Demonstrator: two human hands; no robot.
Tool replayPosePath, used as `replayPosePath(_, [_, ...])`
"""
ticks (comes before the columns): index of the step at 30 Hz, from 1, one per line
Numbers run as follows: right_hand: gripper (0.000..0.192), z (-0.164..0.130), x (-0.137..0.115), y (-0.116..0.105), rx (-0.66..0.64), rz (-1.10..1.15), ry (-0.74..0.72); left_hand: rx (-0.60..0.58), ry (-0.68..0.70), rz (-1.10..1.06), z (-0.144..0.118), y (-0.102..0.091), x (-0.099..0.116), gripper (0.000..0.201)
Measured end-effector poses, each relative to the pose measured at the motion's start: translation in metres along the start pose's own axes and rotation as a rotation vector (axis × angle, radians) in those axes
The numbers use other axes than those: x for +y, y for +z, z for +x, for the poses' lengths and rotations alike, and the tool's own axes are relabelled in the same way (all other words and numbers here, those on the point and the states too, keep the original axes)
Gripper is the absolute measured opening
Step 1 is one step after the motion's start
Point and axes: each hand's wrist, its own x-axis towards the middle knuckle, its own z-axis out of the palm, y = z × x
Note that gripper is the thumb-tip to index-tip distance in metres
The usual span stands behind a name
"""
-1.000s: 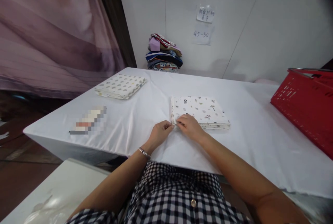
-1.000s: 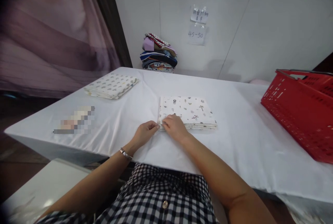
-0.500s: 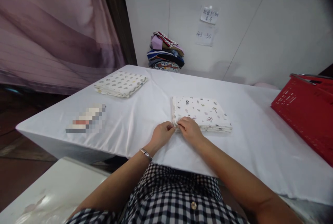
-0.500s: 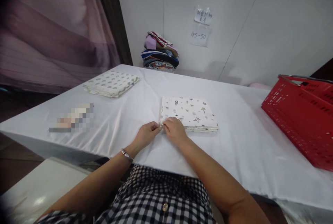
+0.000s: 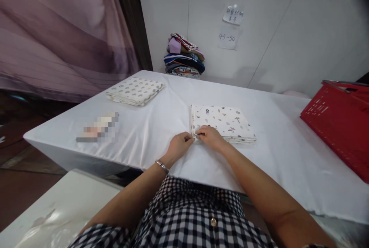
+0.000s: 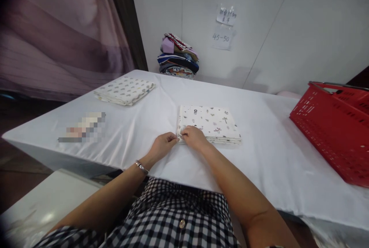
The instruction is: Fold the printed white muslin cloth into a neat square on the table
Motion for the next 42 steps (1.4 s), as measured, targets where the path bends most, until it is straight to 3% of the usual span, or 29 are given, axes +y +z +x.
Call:
replayPosePath(10, [0.013,-0.003,-0.006,0.005,0.002,-0.327,-0.146,0.029,0.009,0.019,-0.001,-0.001,0.004,0.022])
replayPosePath(18, [0.013,-0.005,0.001,0.004,0.073,-0.076,-0.128,0.017,0.014,0.032,0.000,-0.001,0.002,0.022])
replayPosePath(27, [0.008,-0.003,-0.003,0.002,-0.005,-0.144,-0.111,0.027,-0.013,0.021,0.001,0.000,0.003,0.017])
replayPosePath(35, [0.013,0.006,-0.001,-0.005,-0.065,-0.030,-0.068,0.039,-0.030,-0.012,0.002,0.001,0.001,0.014])
replayPosePath(42, [0.010,0.001,0.001,0.002,0.007,-0.101,-0.110,0.032,-0.078,-0.130,0.008,0.003,0.000,0.013])
